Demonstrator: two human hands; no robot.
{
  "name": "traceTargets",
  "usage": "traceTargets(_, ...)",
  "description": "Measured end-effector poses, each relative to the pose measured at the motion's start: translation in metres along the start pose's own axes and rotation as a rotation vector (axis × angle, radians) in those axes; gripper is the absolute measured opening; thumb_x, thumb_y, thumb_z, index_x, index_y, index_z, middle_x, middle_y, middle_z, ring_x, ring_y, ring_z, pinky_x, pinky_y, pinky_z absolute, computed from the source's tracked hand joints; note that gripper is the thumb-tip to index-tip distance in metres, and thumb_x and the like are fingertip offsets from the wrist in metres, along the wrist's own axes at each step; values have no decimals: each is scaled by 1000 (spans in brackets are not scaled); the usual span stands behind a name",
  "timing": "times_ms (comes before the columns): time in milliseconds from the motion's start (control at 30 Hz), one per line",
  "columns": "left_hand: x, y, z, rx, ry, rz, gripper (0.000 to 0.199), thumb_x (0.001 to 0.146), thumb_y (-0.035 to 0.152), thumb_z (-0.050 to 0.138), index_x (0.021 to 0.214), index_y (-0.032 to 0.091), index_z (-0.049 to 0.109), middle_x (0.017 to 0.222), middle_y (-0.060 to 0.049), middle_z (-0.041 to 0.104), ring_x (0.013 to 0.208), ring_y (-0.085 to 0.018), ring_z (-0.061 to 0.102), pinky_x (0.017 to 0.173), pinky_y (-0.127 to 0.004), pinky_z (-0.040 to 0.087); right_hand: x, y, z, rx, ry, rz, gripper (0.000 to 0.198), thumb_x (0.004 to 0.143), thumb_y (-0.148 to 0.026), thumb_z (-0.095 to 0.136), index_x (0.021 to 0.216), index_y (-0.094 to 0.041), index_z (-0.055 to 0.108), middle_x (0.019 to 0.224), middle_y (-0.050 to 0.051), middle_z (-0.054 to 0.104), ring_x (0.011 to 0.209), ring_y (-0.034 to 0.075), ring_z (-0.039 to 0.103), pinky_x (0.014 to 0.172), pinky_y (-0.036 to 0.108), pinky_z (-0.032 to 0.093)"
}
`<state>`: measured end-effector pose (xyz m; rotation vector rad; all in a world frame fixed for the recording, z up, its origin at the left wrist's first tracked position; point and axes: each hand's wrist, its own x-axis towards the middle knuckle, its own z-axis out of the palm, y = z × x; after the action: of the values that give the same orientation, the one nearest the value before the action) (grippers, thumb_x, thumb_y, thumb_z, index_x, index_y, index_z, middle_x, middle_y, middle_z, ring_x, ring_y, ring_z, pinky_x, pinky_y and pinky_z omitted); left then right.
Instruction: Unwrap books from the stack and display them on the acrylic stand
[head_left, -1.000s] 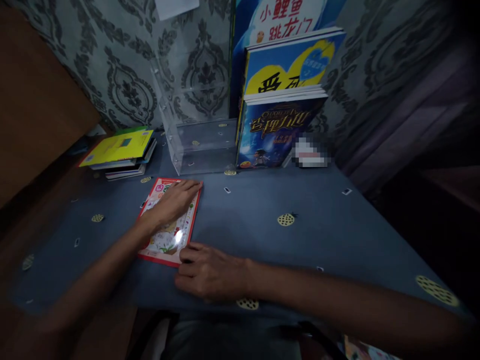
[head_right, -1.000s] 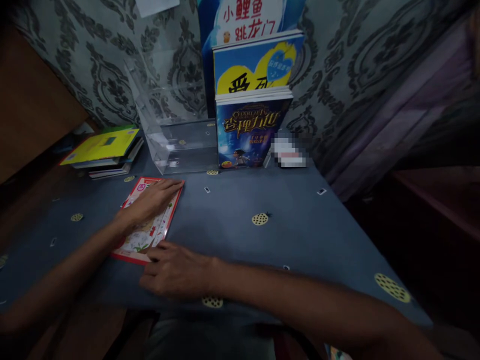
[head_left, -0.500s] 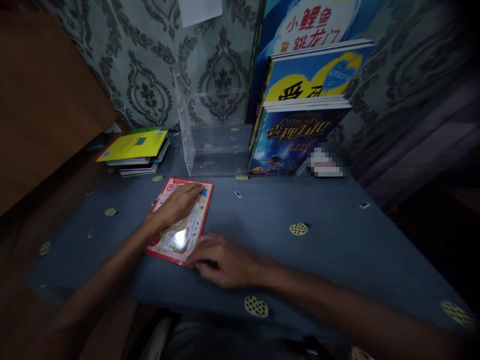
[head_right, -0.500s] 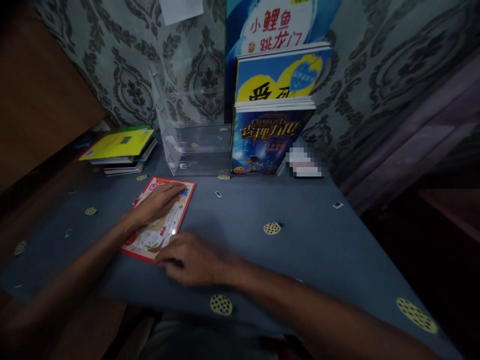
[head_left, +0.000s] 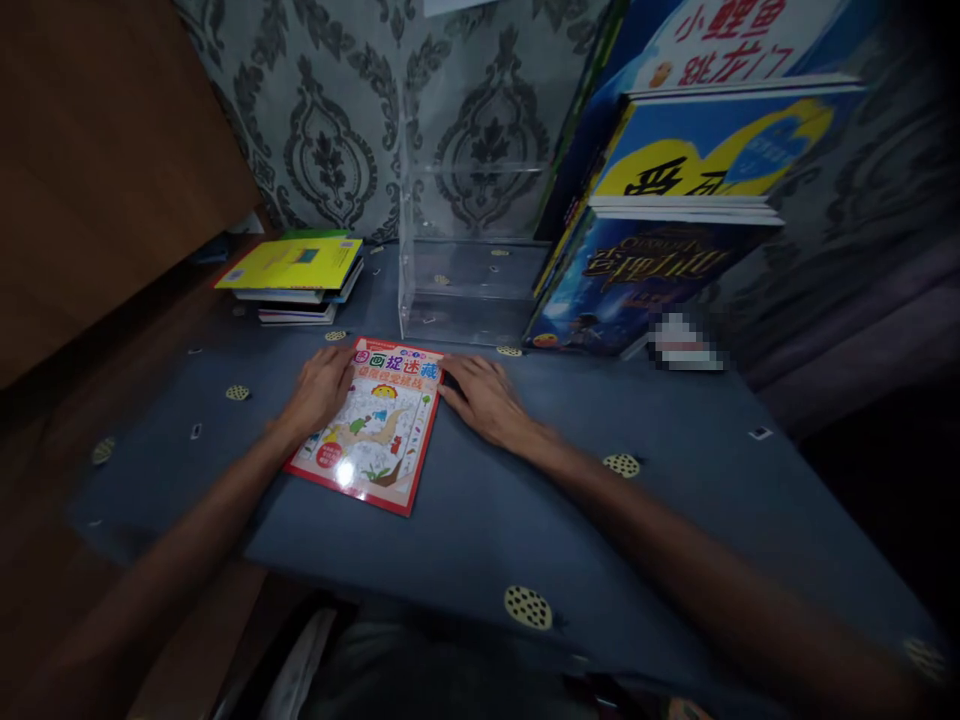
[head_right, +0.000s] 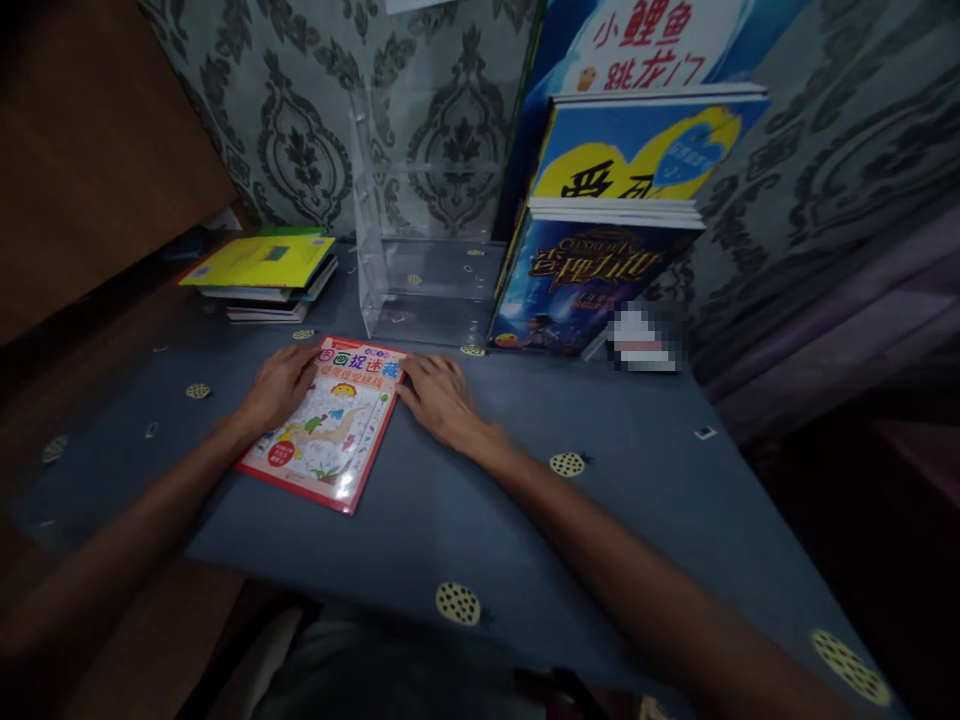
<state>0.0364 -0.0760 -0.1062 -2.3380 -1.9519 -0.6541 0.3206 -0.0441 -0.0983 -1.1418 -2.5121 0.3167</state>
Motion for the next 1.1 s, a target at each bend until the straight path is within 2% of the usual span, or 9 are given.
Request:
traceTargets(133, -1, 0, 0, -53, 4, -29, 41, 97, 27, 39, 126, 13, 64, 127, -16, 67, 119, -29, 59, 109, -50, 44, 7, 4, 5, -45, 2, 27, 49, 102, -41, 46, 139, -11, 57, 149, 19, 55, 138, 34, 49, 113, 52, 38)
traceTargets(233, -2, 2, -4, -184, 32, -67, 37, 93, 26, 46, 118, 13, 70, 119, -15, 70, 114, -30, 62, 107, -47, 45, 11, 9, 9, -49, -16, 31, 54, 103, -46, 43, 141, -11, 56, 150, 19, 55, 140, 34, 48, 114, 53, 36)
traceTargets(367, -1, 5, -12, -687, 145, -282, 28, 79, 27, 66, 104, 17, 74, 104, -8, 75, 98, -25, 68, 90, -34, 53, 11, 14, 14, -50, -26, 30, 58, 103, -48, 40, 147, -12, 52, 154, 18, 50, 145, 33, 44, 117, 54, 33)
traceTargets(467, 3, 9, -14, -1083, 219, -485, 38, 69, 23, 76, 105, 16, 70, 97, -5, 75, 83, -20, 69, 74, -26, 54, 10, 15, 16, -44, -38, 35, 60, 103, -50, 38, 149, -13, 50, 156, 17, 48, 147, 32, 41, 120, 53, 31)
traceTargets(533, 4, 11, -13, -1258, 157, -600, 42, 67, 21, 78, 107, 16, 68, 87, -4, 75, 71, -18, 69, 67, -27, 55, 9, 15, 16, -43, -49, 38, 61, 103, -51, 37, 149, -13, 49, 157, 17, 46, 148, 32, 40, 121, 53, 29)
traceTargets(633, 4, 17, -14, -1443, -39, -712, 33, 70, 19, 77, 101, 14, 67, 77, -5, 74, 61, -19, 70, 62, -30, 58, 7, 13, 14, -39, -66, 54, 60, 103, -49, 37, 151, -13, 47, 159, 17, 43, 150, 32, 36, 122, 54, 28)
traceTargets(700, 2, 20, -15, -1523, -85, -734, 25, 73, 14, 75, 96, 13, 67, 78, -7, 76, 63, -19, 71, 64, -31, 60, 4, 10, 13, -29, -74, 76, 60, 103, -48, 38, 152, -13, 46, 160, 18, 42, 151, 32, 35, 123, 54, 27)
traceTargets(867, 0, 31, -19, -1645, -44, -732, 19, 79, 7, 71, 97, 12, 68, 83, -7, 77, 66, -16, 73, 68, -28, 62, -10, -1, 12, 22, -65, 88, 60, 104, -45, 36, 152, -11, 44, 159, 21, 42, 150, 33, 36, 122, 55, 28)
traceTargets(1100, -4, 45, -15, -1658, -23, -708, 17, 82, 14, 70, 99, 17, 66, 91, -6, 79, 78, -21, 76, 79, -36, 64, -42, -13, 14, 263, 43, 58, 56, 104, -44, 38, 153, -17, 41, 158, 19, 43, 150, 31, 36, 122, 59, 30)
